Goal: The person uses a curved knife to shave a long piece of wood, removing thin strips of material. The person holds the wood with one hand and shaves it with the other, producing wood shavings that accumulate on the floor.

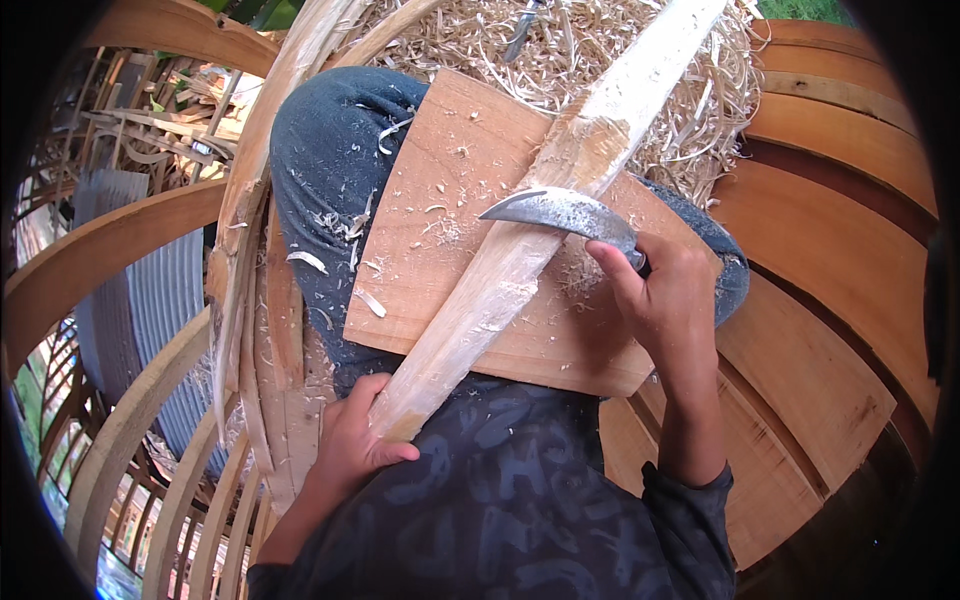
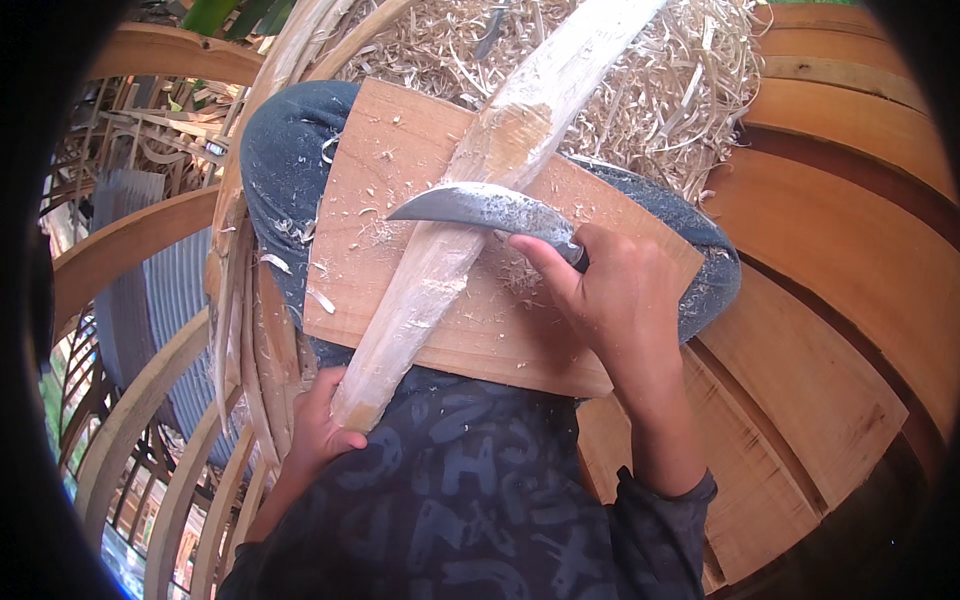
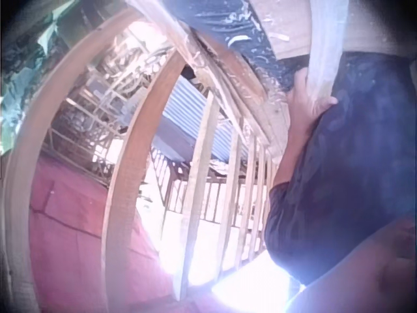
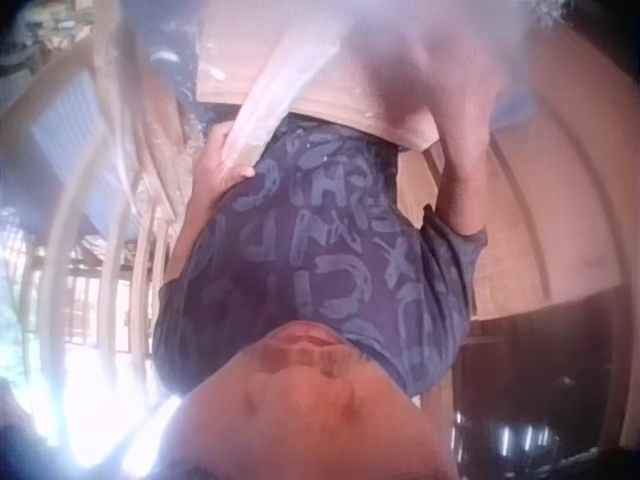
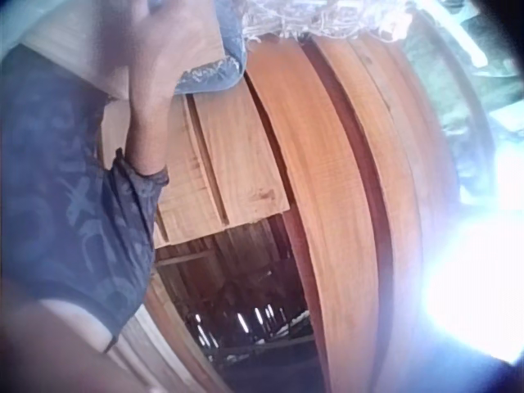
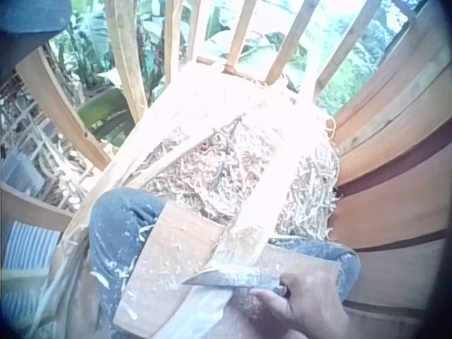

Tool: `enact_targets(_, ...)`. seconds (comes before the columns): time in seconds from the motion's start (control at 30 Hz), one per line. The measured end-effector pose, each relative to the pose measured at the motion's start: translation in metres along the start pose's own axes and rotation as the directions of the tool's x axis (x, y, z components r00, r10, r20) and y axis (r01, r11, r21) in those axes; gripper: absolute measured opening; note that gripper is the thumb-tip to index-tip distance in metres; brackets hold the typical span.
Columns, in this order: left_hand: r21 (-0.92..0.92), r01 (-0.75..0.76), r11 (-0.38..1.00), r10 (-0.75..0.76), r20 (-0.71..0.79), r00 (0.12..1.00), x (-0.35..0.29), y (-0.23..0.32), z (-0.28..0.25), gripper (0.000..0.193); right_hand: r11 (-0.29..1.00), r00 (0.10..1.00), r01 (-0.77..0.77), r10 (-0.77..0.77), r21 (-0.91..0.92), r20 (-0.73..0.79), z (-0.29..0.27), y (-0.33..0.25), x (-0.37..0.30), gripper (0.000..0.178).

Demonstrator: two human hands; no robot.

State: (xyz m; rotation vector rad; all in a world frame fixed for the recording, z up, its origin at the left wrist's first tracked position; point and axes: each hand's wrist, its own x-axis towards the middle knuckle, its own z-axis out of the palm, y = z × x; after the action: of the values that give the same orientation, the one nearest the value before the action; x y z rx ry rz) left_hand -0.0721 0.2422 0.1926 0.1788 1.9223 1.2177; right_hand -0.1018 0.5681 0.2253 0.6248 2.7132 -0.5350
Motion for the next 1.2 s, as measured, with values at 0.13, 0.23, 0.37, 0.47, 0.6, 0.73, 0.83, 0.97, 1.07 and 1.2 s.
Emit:
enact_targets(0.13, -0.018, 0.001, 1.0, -0.001, -0.009, 1.0, 0.0, 0.007, 0.003, 0.088, 0.989, 0.973, -0.128, 0.11, -0.078, -0.202, -0.016, 0.045, 0.023, 0.063)
enact_targets(0.23, 0.014, -0.014, 1.0, 0.014, -0.005, 1.0, 0.001, 0.007, 0.003, 0.087, 0.955, 0.928, -0.28, 0.295, 0.094, -0.23, -0.022, 0.068, 0.026, 0.065)
enact_targets(0.37, 0.091, -0.037, 0.995, 0.038, -0.01, 0.999, 0.002, 0.006, 0.002, 0.089, 0.926, 0.956, -0.223, 0.268, 0.304, -0.116, -0.01, 0.055, 0.003, 0.061)
enact_targets(0.47, 0.072, -0.002, 0.997, 0.003, -0.017, 1.0, 0.0, 0.007, -0.001, 0.089, 0.997, 0.997, 0.075, -0.075, -0.033, 0.002, 0.007, -0.003, -0.015, 0.064)
enact_targets(0.6, 0.046, -0.012, 0.999, 0.014, -0.045, 0.999, -0.001, 0.004, 0.0, 0.092, 0.988, 0.98, -0.151, 0.146, -0.025, -0.135, -0.017, 0.028, 0.027, 0.07)
enact_targets(0.73, 0.018, -0.008, 1.0, 0.008, -0.008, 1.0, 0.009, 0.024, 0.004, 0.094, 0.98, 0.965, -0.198, 0.191, -0.024, -0.182, -0.02, 0.039, 0.024, 0.073)
enact_targets(0.83, 0.053, -0.006, 0.999, 0.007, -0.003, 1.0, 0.01, 0.033, 0.004, 0.095, 0.98, 0.96, -0.195, 0.185, -0.029, -0.209, -0.016, 0.046, 0.024, 0.074)
enact_targets(0.97, -0.01, 0.01, 1.0, -0.01, 0.007, 1.0, 0.013, 0.045, 0.006, 0.094, 0.983, 0.959, -0.178, 0.162, -0.05, -0.233, -0.019, 0.053, 0.034, 0.074)
enact_targets(1.07, 0.037, -0.022, 0.999, 0.023, -0.013, 1.0, 0.014, 0.045, 0.011, 0.093, 0.984, 0.958, -0.176, 0.167, -0.017, -0.232, -0.022, 0.057, 0.035, 0.074)
enact_targets(1.2, 0.049, -0.021, 0.999, 0.022, -0.012, 1.0, 0.009, 0.051, 0.011, 0.09, 0.995, 0.978, -0.103, 0.104, 0.016, -0.179, -0.021, 0.054, 0.024, 0.073)
